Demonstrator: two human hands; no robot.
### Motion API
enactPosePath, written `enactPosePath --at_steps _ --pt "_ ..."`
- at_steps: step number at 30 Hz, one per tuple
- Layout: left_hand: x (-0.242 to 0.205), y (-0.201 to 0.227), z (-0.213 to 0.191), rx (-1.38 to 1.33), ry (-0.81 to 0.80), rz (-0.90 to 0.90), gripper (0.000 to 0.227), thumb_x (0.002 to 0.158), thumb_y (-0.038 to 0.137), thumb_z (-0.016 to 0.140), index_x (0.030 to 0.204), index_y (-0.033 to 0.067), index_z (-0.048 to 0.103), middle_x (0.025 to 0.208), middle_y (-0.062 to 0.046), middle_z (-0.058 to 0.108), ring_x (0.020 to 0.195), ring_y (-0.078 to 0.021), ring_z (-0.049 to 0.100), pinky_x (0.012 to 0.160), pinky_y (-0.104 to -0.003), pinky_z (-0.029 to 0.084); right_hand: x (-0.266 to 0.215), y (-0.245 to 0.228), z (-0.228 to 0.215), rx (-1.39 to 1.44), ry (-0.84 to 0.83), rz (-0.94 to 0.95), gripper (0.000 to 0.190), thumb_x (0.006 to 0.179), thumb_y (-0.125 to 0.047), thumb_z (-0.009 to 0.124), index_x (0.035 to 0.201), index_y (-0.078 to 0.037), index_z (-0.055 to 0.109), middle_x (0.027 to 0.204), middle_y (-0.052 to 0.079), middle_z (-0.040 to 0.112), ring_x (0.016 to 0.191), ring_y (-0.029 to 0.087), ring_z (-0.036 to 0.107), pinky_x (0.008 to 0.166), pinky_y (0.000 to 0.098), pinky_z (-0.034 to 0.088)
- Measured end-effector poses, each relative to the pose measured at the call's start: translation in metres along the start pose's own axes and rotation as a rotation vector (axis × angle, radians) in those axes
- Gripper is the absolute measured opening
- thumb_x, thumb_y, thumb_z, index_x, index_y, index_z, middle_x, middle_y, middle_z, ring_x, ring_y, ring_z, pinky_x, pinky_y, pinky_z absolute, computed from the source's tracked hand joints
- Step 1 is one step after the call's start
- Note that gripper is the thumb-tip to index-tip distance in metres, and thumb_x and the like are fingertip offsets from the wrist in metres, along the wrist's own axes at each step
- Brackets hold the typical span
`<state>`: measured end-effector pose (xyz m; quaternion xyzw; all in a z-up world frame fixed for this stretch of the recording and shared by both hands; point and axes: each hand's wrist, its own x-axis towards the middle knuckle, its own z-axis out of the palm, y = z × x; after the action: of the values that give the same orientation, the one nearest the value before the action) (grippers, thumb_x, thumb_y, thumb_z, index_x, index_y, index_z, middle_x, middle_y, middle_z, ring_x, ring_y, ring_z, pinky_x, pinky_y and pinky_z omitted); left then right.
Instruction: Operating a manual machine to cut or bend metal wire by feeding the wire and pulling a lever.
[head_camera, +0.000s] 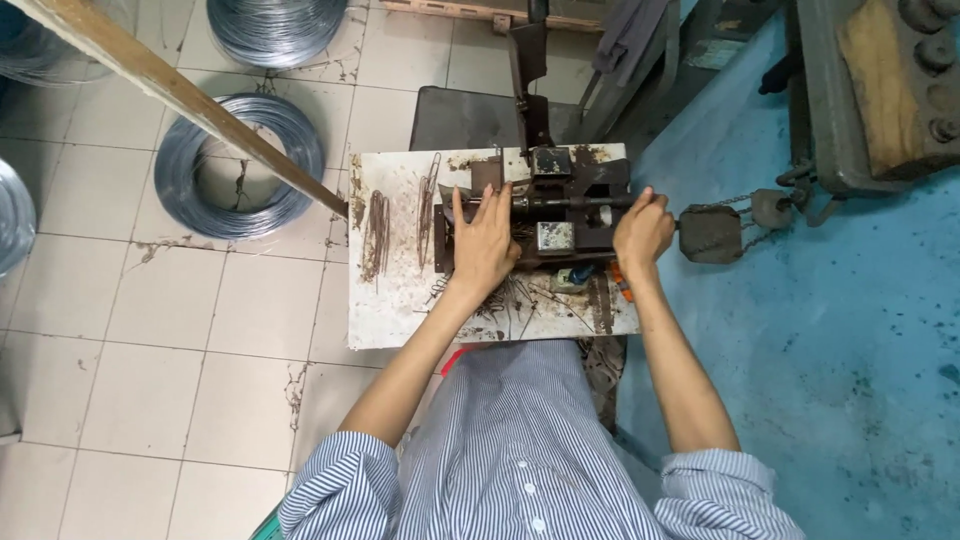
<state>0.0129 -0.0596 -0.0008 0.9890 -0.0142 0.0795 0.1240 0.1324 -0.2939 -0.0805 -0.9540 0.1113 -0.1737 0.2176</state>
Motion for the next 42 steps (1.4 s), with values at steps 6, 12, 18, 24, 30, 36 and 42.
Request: enactPosePath --at_steps 6,12,18,24,30,36,42 --pt "-0.003 -0.001 0.014 -0.068 0.091 -0.003 0.090 0.071 0.017 0.068 0.152 -0.0054 0.034 0.144 -0.024 0.057 0.141 -0.0307 0.050 0.121 -0.067 0.000 0.033 0.021 -0.022 -0.217 -0.380 -0.047 0.069 0.112 -0.050 0.034 0.092 0.001 0.076 0.089 0.032 0.074 0.094 0.051 0.072 0.077 0.0616 0.054" --pt "-0.003 0.004 0.012 0.064 0.032 0.001 0.092 0.074 0.022 0.067 0.156 -0.0004 0.031 0.149 -0.019 0.052 0.145 -0.0295 0.045 0.121 -0.066 0.005 0.063 0.050 0.010 0.137 -0.710 0.203 0.077 0.106 -0.054 0.037 0.132 0.016 0.056 0.129 0.041 0.059 0.124 0.053 0.057 0.101 0.0613 0.046" --pt "0.000 0.006 0.008 0.138 -0.068 -0.002 0.104 0.076 0.031 0.073 0.159 -0.0012 0.020 0.150 -0.019 0.052 0.147 -0.0281 0.042 0.123 -0.061 0.012 0.025 0.026 -0.027 0.769 -0.370 -0.246 0.042 0.116 -0.022 0.041 0.138 0.012 0.053 0.132 0.042 0.056 0.128 0.059 0.046 0.101 0.0663 0.041" --pt "0.005 0.006 0.023 0.165 -0.062 -0.012 0.104 0.076 0.034 0.075 0.157 -0.0061 0.023 0.148 -0.022 0.053 0.146 -0.0328 0.044 0.120 -0.058 0.023 0.021 0.038 -0.013 0.869 -0.306 -0.325 0.039 0.112 -0.004 0.045 0.151 -0.006 0.042 0.146 0.021 0.053 0.135 0.043 0.047 0.103 0.0596 0.048" --pt "-0.004 0.012 0.010 0.056 -0.025 -0.062 0.098 0.079 0.024 0.064 0.159 -0.0078 0.018 0.151 -0.024 0.051 0.149 -0.0319 0.039 0.120 -0.057 0.019 0.030 0.045 0.023 0.909 -0.319 -0.075 0.032 0.108 -0.004 0.052 0.140 -0.006 0.053 0.134 0.020 0.062 0.128 0.038 0.058 0.100 0.0553 0.053" --pt "-0.004 0.015 0.012 0.000 0.027 -0.103 0.091 0.081 0.023 0.060 0.160 -0.0034 0.023 0.151 -0.022 0.051 0.151 -0.0322 0.034 0.121 -0.060 0.006 0.042 0.078 0.057 0.403 -0.437 0.293 0.053 0.101 -0.051 0.052 0.115 -0.005 0.073 0.108 0.021 0.072 0.101 0.042 0.069 0.077 0.0592 0.054" --pt "0.021 0.011 -0.022 -0.089 0.077 -0.206 0.083 0.082 0.033 0.071 0.152 0.0013 0.041 0.149 -0.031 0.050 0.152 -0.0534 0.006 0.117 -0.070 -0.002 0.040 0.035 -0.003 -0.098 -0.519 0.151 0.070 0.105 -0.055 0.036 0.100 0.000 0.078 0.090 0.026 0.075 0.086 0.044 0.074 0.061 0.0596 0.057"
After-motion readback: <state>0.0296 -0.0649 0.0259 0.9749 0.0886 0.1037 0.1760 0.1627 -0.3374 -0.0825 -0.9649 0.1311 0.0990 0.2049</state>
